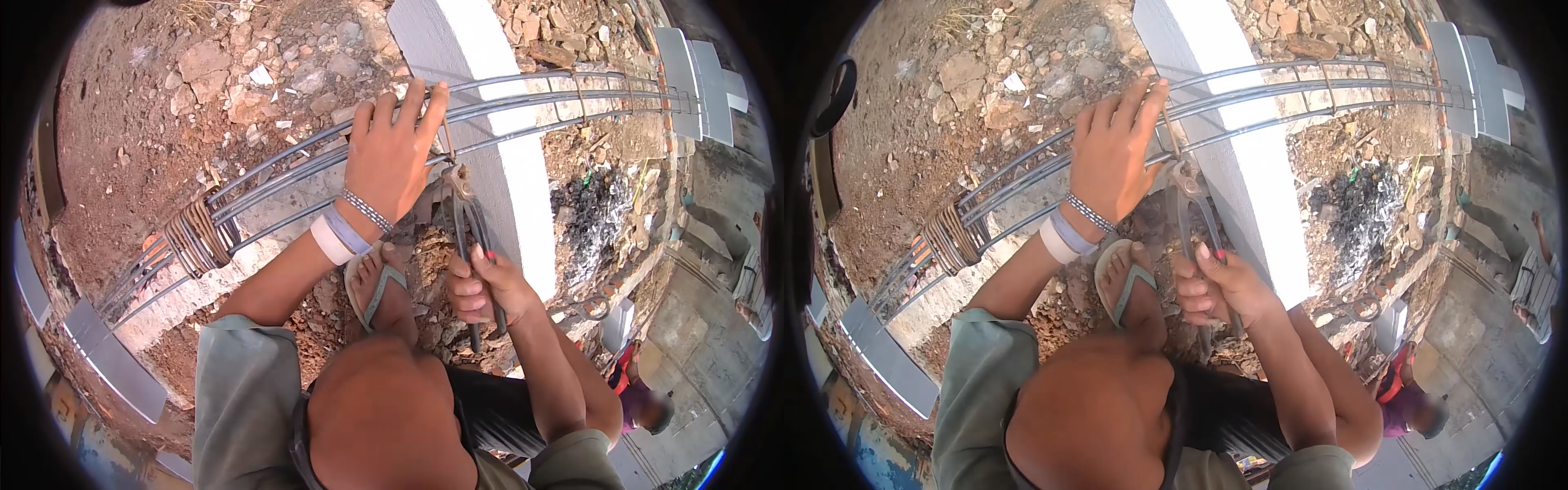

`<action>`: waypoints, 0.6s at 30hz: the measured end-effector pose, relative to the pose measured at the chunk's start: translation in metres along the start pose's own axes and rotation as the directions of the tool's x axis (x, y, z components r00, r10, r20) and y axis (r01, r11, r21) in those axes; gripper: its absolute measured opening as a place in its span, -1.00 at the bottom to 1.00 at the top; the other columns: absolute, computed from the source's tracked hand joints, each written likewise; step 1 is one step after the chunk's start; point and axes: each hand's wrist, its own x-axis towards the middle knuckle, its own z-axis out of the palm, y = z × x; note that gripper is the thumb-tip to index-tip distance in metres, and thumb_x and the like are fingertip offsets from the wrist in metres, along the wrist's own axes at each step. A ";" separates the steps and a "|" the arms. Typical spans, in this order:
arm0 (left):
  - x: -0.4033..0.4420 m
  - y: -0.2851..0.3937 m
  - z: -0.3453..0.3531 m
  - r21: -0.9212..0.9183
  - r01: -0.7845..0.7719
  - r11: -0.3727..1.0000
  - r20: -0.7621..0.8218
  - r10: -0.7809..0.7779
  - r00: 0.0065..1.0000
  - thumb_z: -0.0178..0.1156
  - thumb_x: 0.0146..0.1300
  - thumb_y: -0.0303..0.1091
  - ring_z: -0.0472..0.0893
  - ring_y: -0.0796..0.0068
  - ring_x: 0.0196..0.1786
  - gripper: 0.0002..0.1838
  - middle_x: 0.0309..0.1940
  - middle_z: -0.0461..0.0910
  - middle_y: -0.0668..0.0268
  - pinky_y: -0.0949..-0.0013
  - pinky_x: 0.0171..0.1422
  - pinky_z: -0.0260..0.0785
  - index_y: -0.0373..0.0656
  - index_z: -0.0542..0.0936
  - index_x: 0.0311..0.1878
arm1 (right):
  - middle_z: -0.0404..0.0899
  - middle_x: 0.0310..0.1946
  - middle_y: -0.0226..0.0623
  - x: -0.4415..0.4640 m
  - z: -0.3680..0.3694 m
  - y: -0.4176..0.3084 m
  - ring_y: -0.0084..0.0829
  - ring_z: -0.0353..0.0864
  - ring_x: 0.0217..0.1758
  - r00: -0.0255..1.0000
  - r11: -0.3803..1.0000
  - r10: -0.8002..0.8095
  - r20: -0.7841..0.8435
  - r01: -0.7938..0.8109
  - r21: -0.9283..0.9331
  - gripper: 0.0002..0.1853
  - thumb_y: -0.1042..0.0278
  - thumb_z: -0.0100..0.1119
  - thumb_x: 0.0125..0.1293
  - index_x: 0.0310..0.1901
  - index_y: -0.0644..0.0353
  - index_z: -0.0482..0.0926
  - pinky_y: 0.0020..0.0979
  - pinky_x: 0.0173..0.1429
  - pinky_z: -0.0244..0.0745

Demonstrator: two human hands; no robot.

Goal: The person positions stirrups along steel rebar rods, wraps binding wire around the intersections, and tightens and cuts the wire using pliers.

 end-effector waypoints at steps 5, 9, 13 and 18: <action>0.001 -0.001 -0.002 -0.107 0.066 0.992 0.033 -0.063 0.997 0.64 -0.10 -0.27 0.49 0.15 0.28 0.08 0.37 0.44 0.15 0.07 0.36 0.27 -0.07 0.29 0.54 | 0.48 -0.46 -0.46 -0.005 0.003 -0.013 -0.54 0.48 -0.49 0.994 0.947 -0.109 -0.014 0.100 -0.304 -0.48 -0.17 0.47 0.29 -0.21 0.16 0.50 -0.43 -0.45 0.40; 0.003 0.000 -0.002 -0.108 0.071 0.992 0.039 -0.067 0.997 0.64 -0.10 -0.24 0.50 0.16 0.29 0.07 0.34 0.46 0.15 0.07 0.37 0.27 -0.09 0.31 0.52 | 0.59 -0.50 -0.31 -0.016 0.022 -0.040 -0.56 0.56 -0.48 0.890 0.529 -0.249 -0.383 -0.206 -0.823 -0.66 0.29 0.59 0.15 -0.29 0.26 0.56 -0.45 -0.39 0.45; 0.002 -0.001 -0.002 -0.113 0.067 0.991 0.030 -0.064 0.998 0.64 -0.09 -0.22 0.49 0.17 0.30 0.05 0.32 0.47 0.16 0.08 0.37 0.27 -0.10 0.32 0.51 | 0.67 -0.24 -0.13 -0.031 0.038 -0.034 -0.45 0.63 -0.38 0.645 0.062 -0.751 -0.139 -0.141 -0.988 -0.50 0.39 0.55 0.04 0.01 0.33 0.58 -0.40 -0.27 0.59; 0.002 0.001 -0.002 -0.091 0.070 0.993 0.022 -0.068 0.997 0.63 -0.06 -0.20 0.49 0.19 0.28 0.02 0.33 0.46 0.18 0.09 0.36 0.27 -0.11 0.33 0.50 | 0.61 -0.03 -0.08 -0.046 0.036 -0.061 -0.05 0.63 0.04 0.651 -0.489 -0.749 0.128 -0.411 -0.769 -0.40 0.34 0.24 0.23 0.33 0.29 0.49 -0.05 0.23 0.50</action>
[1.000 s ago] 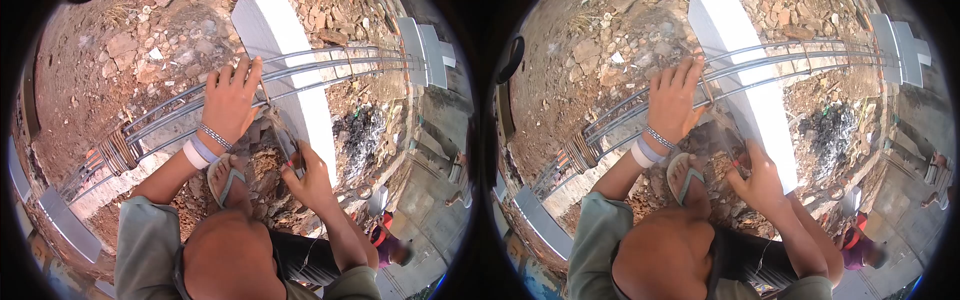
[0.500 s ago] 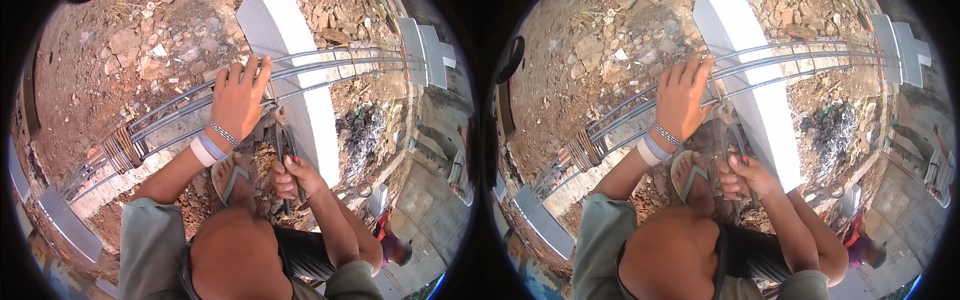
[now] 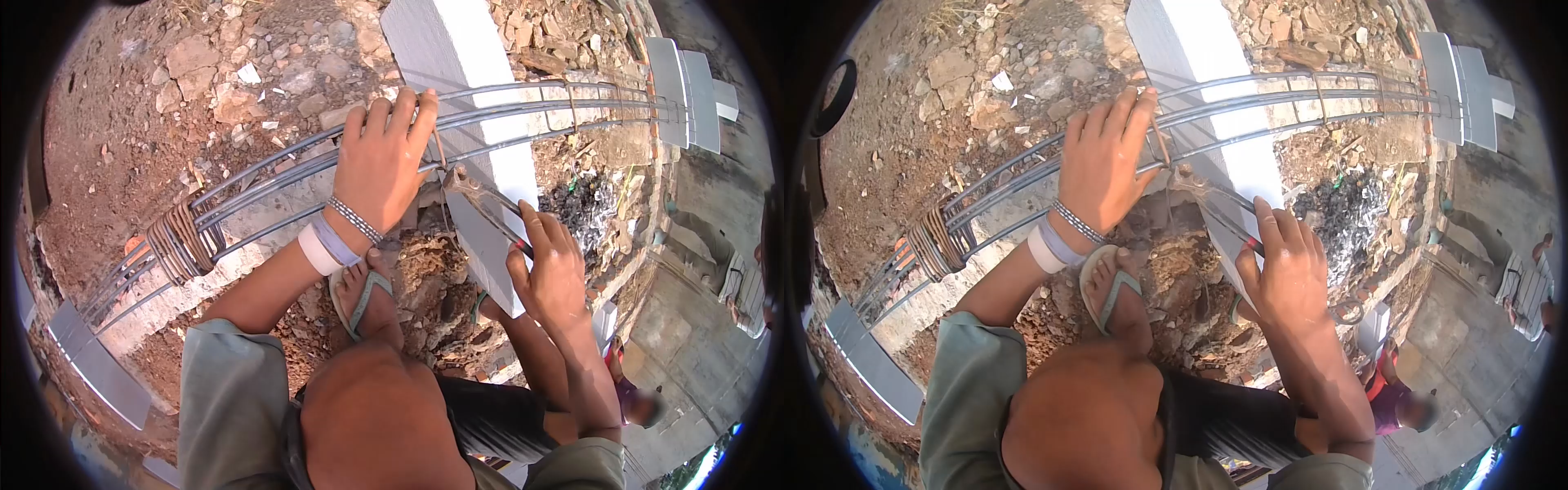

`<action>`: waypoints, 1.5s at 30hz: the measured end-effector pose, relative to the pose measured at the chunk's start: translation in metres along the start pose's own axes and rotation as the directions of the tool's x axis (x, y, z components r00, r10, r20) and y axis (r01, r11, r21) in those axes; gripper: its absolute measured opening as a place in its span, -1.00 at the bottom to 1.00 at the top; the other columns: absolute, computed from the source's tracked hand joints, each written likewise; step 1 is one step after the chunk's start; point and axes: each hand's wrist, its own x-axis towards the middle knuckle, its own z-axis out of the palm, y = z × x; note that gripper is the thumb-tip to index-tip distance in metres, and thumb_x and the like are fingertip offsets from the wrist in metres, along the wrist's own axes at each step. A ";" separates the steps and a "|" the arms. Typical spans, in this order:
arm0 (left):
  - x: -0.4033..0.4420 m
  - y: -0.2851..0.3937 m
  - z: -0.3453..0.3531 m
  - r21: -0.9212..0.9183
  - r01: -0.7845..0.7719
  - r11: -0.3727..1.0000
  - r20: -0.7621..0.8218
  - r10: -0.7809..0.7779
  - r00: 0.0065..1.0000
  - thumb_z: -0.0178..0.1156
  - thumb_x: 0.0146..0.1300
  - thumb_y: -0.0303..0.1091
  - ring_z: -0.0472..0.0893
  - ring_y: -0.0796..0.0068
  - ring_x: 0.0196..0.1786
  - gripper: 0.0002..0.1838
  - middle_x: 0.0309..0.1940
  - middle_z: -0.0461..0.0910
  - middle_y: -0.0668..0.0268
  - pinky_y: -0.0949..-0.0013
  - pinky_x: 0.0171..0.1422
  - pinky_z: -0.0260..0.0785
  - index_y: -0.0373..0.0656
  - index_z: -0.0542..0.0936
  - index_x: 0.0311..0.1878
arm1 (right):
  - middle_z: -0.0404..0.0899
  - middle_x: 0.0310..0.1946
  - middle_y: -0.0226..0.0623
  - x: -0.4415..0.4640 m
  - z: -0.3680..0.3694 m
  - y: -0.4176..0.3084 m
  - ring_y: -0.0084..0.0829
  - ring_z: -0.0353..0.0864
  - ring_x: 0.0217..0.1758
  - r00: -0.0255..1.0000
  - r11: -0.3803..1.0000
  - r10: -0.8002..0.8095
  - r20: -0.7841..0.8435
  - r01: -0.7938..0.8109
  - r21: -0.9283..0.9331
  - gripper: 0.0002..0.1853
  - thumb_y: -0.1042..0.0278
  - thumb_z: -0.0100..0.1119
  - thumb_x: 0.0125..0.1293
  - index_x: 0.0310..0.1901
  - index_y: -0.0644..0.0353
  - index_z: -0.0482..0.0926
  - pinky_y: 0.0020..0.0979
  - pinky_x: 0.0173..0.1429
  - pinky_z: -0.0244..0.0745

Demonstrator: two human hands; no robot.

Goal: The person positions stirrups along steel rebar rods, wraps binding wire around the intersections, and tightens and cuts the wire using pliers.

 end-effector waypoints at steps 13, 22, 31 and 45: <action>0.000 -0.002 0.006 0.048 -0.019 0.999 0.000 0.019 1.000 0.63 -0.10 -0.26 0.49 0.16 0.27 0.09 0.36 0.43 0.15 0.08 0.32 0.25 -0.11 0.29 0.55 | 0.66 -0.25 -0.16 0.089 -0.012 0.067 -0.01 0.73 -0.17 0.942 0.969 -0.232 0.241 0.246 -0.029 -0.69 0.40 0.46 0.15 -0.11 0.19 0.55 -0.09 -0.07 0.65; 0.003 0.001 0.002 0.034 -0.034 0.999 -0.028 0.035 0.999 0.23 0.16 -0.44 0.50 0.18 0.18 -0.24 0.33 0.47 0.11 0.08 0.29 0.26 -0.20 0.37 0.51 | 0.72 -0.22 -0.10 0.112 -0.012 0.075 -0.09 0.77 -0.20 0.917 0.984 -0.178 0.358 0.170 0.053 -0.59 0.33 0.51 0.03 -0.07 0.27 0.65 -0.17 -0.03 0.70; 0.001 0.002 -0.002 0.004 0.021 1.000 0.038 -0.021 0.999 0.62 -0.04 -0.21 0.48 0.18 0.23 0.06 0.38 0.42 0.24 0.07 0.37 0.23 -0.08 0.28 0.55 | 0.70 -0.40 -0.09 0.097 -0.024 0.059 -0.12 0.74 -0.36 0.869 0.997 -0.077 0.489 0.065 0.041 -0.63 0.20 0.42 0.18 -0.10 0.29 0.65 -0.16 -0.04 0.68; -0.001 0.003 -0.003 -0.010 0.027 1.000 0.010 -0.027 1.000 0.63 -0.06 -0.20 0.49 0.21 0.23 0.06 0.37 0.45 0.22 0.10 0.36 0.25 -0.09 0.31 0.53 | 0.49 -0.47 -0.34 -0.006 0.046 0.028 -0.37 0.54 -0.49 0.456 -0.326 -0.565 0.687 -0.889 0.321 -0.49 -0.23 0.14 0.46 -0.16 0.17 0.54 -0.28 -0.38 0.55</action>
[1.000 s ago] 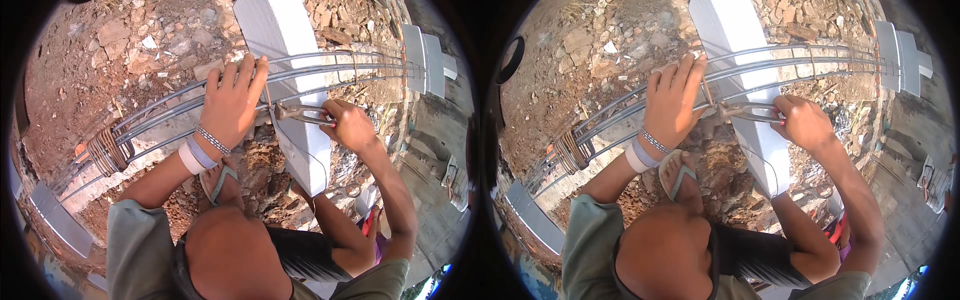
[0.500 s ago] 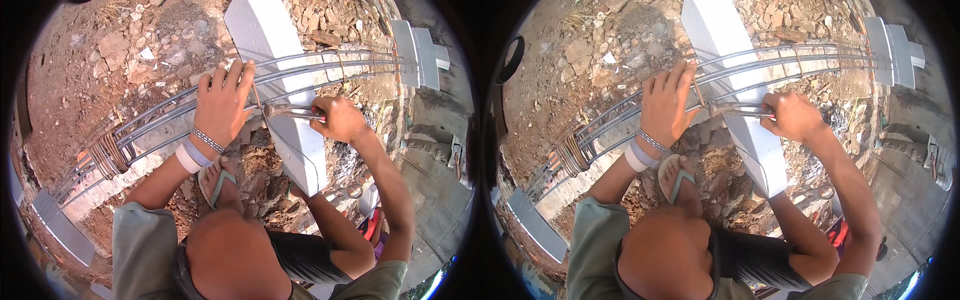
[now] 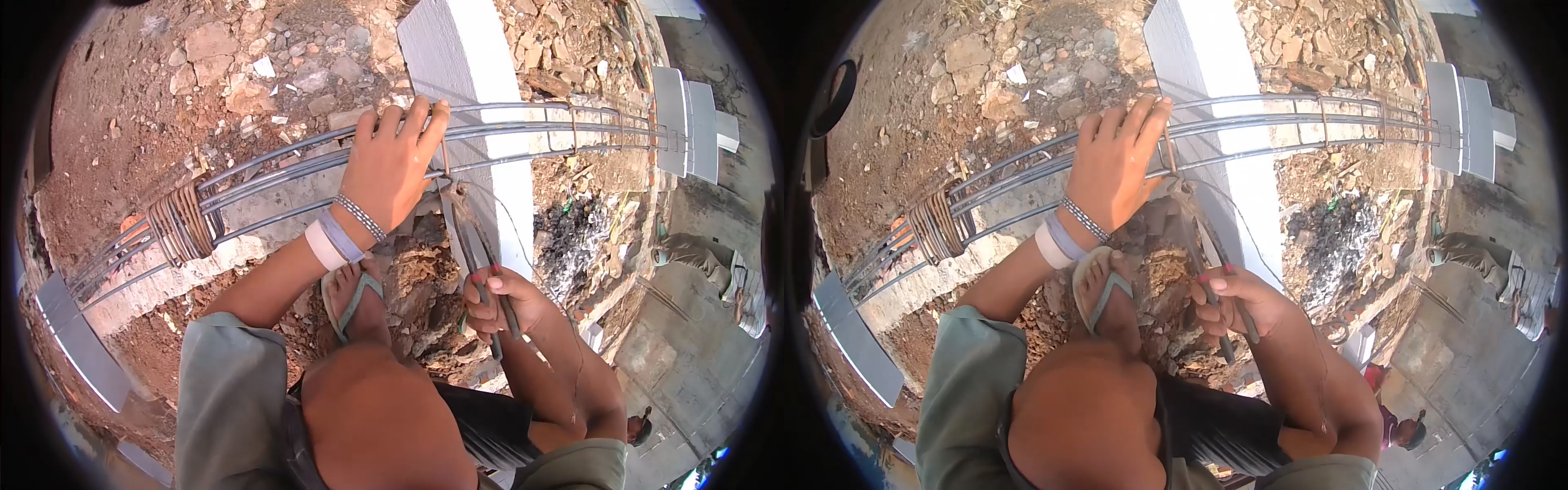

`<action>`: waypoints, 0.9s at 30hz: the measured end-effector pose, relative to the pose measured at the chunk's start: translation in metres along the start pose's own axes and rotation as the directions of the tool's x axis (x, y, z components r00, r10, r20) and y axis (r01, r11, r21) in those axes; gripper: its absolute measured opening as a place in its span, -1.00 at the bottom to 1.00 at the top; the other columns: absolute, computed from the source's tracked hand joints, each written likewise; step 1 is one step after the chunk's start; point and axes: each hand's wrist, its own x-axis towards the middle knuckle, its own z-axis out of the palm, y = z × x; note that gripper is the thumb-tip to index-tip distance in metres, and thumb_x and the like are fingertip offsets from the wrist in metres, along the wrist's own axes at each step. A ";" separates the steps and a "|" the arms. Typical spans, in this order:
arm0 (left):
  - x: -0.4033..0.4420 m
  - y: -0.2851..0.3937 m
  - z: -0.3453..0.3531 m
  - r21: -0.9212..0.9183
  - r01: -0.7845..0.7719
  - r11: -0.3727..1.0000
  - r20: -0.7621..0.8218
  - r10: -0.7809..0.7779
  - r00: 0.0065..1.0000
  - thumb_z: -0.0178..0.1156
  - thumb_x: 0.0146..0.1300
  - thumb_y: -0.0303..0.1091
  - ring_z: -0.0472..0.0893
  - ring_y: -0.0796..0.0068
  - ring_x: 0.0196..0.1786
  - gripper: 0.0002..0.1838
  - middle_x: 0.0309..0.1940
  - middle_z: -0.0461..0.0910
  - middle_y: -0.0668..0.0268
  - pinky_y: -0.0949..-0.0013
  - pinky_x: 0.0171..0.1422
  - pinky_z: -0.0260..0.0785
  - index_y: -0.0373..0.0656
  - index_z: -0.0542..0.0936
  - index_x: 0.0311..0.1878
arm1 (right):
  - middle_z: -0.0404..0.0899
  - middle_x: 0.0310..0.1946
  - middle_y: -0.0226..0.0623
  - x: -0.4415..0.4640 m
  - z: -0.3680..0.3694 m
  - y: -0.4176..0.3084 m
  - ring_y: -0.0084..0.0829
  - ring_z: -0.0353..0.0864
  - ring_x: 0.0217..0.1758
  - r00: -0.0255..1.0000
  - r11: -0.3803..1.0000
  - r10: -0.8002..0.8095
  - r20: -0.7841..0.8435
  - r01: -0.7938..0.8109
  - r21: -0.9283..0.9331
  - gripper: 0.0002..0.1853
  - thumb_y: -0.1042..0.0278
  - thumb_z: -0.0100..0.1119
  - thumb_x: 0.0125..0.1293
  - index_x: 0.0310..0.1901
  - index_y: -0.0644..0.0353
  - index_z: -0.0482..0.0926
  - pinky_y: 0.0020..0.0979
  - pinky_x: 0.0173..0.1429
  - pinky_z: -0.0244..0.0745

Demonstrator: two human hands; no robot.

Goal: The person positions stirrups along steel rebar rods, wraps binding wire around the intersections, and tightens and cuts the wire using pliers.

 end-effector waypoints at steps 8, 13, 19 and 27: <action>-0.001 -0.002 0.004 0.008 -0.015 1.000 -0.020 0.015 1.000 0.63 -0.05 -0.17 0.48 0.20 0.25 0.08 0.37 0.43 0.20 0.10 0.39 0.24 -0.09 0.28 0.56 | 0.69 -0.15 0.20 -0.044 -0.020 -0.010 0.10 0.76 -0.25 0.971 0.981 -0.192 -0.144 0.194 -0.001 0.26 -0.86 -0.37 0.21 0.25 0.42 0.54 0.06 -0.08 0.71; -0.005 -0.004 0.003 0.037 -0.014 0.999 -0.006 0.014 1.000 0.61 -0.01 -0.14 0.47 0.20 0.23 0.07 0.37 0.42 0.18 0.12 0.39 0.26 -0.11 0.27 0.57 | 0.46 -0.64 -0.57 -0.044 0.009 -0.041 -0.76 0.41 -0.47 0.843 0.459 -0.304 -0.445 -0.280 -0.843 -0.49 0.41 0.68 -0.06 -0.12 0.23 0.55 -0.56 -0.35 0.26; -0.004 -0.004 0.005 0.079 -0.016 0.997 0.011 0.015 1.000 0.58 0.06 -0.07 0.45 0.22 0.23 0.05 0.37 0.42 0.18 0.15 0.39 0.27 -0.13 0.26 0.57 | 0.58 -0.20 -0.10 -0.048 0.026 -0.031 -0.27 0.64 -0.17 0.672 -0.281 -0.740 -0.005 -0.315 -0.907 -0.30 0.39 0.48 0.03 0.25 0.33 0.45 -0.28 -0.07 0.56; -0.004 -0.003 0.003 0.068 -0.027 0.997 0.021 0.026 0.999 0.56 0.10 -0.08 0.45 0.21 0.24 0.03 0.39 0.41 0.17 0.15 0.39 0.27 -0.13 0.25 0.59 | 0.57 -0.03 0.05 -0.046 0.021 -0.068 0.04 0.65 -0.05 0.707 -0.720 -0.656 0.265 -0.479 -0.502 -0.36 0.41 0.33 0.12 0.28 0.39 0.44 -0.03 0.08 0.61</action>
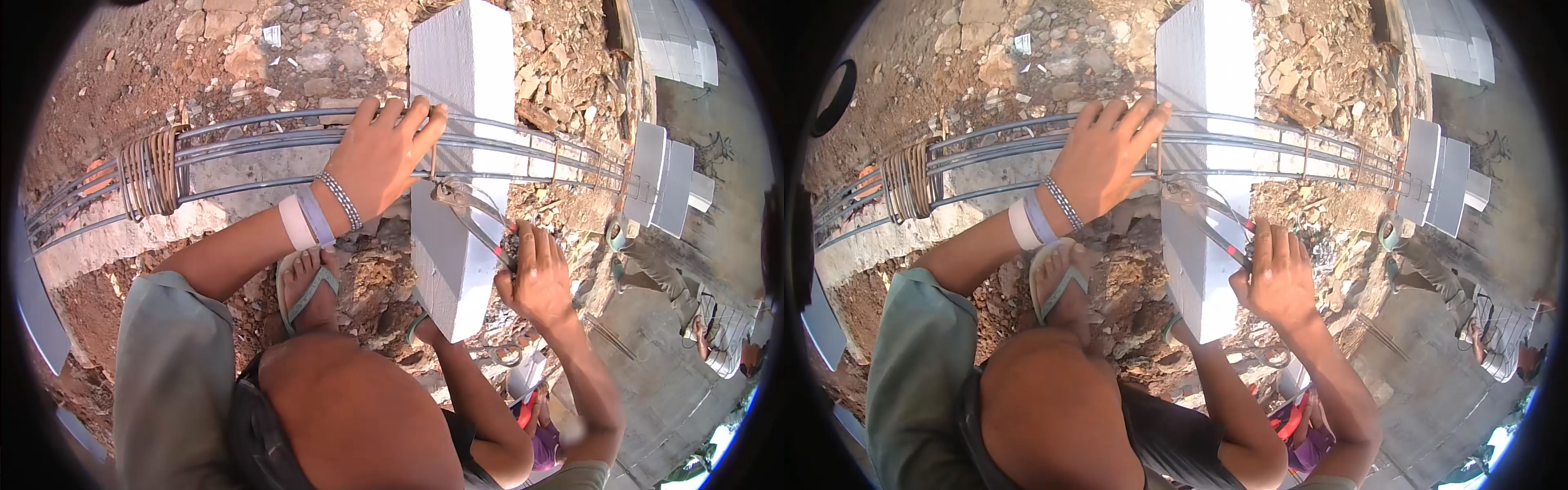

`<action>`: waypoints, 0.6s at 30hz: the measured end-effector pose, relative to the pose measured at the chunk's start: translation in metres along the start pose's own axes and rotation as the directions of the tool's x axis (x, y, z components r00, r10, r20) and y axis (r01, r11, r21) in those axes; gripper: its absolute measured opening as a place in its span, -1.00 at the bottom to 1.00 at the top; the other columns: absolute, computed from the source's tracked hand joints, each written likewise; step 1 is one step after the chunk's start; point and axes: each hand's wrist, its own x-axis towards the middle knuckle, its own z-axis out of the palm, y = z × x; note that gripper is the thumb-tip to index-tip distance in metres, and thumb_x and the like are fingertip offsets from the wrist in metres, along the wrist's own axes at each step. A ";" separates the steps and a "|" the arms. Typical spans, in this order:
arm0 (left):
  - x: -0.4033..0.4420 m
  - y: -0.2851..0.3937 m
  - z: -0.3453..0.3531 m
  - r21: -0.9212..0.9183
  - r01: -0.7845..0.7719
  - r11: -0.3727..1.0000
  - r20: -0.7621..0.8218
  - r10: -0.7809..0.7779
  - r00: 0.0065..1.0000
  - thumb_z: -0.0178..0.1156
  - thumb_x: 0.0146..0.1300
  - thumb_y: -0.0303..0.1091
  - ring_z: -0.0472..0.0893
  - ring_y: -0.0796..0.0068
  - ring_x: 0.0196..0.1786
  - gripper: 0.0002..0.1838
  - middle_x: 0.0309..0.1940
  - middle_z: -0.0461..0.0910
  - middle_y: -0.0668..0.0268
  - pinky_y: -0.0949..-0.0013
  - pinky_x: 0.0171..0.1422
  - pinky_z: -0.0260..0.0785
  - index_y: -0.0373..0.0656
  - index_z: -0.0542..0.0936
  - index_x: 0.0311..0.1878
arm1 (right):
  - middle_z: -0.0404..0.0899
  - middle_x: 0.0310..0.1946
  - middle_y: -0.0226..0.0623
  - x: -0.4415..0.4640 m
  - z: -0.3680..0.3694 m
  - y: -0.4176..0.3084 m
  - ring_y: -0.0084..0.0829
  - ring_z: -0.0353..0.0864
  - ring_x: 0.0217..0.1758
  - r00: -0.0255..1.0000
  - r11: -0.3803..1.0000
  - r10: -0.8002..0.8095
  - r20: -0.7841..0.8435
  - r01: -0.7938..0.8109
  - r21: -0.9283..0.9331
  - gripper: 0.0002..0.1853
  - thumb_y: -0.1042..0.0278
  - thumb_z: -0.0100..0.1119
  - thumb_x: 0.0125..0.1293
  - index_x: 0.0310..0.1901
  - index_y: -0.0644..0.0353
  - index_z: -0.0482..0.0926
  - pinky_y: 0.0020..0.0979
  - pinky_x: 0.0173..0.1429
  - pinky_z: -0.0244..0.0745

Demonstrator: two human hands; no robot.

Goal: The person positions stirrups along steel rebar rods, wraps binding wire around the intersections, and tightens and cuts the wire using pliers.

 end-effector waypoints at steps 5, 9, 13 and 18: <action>0.002 0.001 0.003 -0.001 0.010 1.000 -0.006 -0.010 1.000 0.56 0.09 -0.08 0.44 0.19 0.25 0.03 0.40 0.41 0.15 0.13 0.39 0.26 -0.14 0.26 0.58 | 0.61 -0.30 -0.12 0.034 -0.006 0.030 -0.07 0.71 -0.24 0.998 0.998 -0.056 -0.031 0.056 0.001 -0.71 0.45 0.42 0.22 -0.07 0.22 0.54 -0.13 -0.21 0.65; 0.003 0.003 0.002 0.058 0.005 0.998 -0.015 -0.004 1.000 0.57 0.04 -0.08 0.45 0.19 0.24 0.06 0.38 0.43 0.19 0.10 0.37 0.25 -0.12 0.27 0.59 | 0.63 -0.32 -0.07 0.045 -0.010 0.042 0.05 0.69 -0.25 0.998 0.995 -0.040 0.048 0.035 0.090 -0.73 0.47 0.42 0.24 -0.05 0.23 0.59 -0.05 -0.18 0.62; 0.003 0.002 0.006 0.068 0.008 0.998 -0.034 -0.006 0.999 0.59 -0.01 -0.11 0.46 0.21 0.22 0.07 0.38 0.44 0.23 0.09 0.36 0.25 -0.09 0.28 0.58 | 0.63 -0.35 -0.12 0.050 0.012 0.053 0.01 0.69 -0.29 0.998 0.983 -0.050 0.047 0.041 0.180 -0.76 0.45 0.44 0.24 -0.10 0.20 0.61 -0.07 -0.23 0.61; 0.006 0.003 0.007 0.045 0.017 0.999 -0.030 -0.015 0.999 0.61 -0.07 -0.15 0.47 0.23 0.21 0.08 0.39 0.44 0.25 0.09 0.34 0.26 -0.07 0.30 0.56 | 0.63 -0.37 -0.19 0.060 0.011 0.060 -0.03 0.71 -0.27 0.996 0.984 -0.069 0.062 0.058 0.168 -0.83 0.39 0.41 0.24 -0.19 0.13 0.61 -0.09 -0.20 0.66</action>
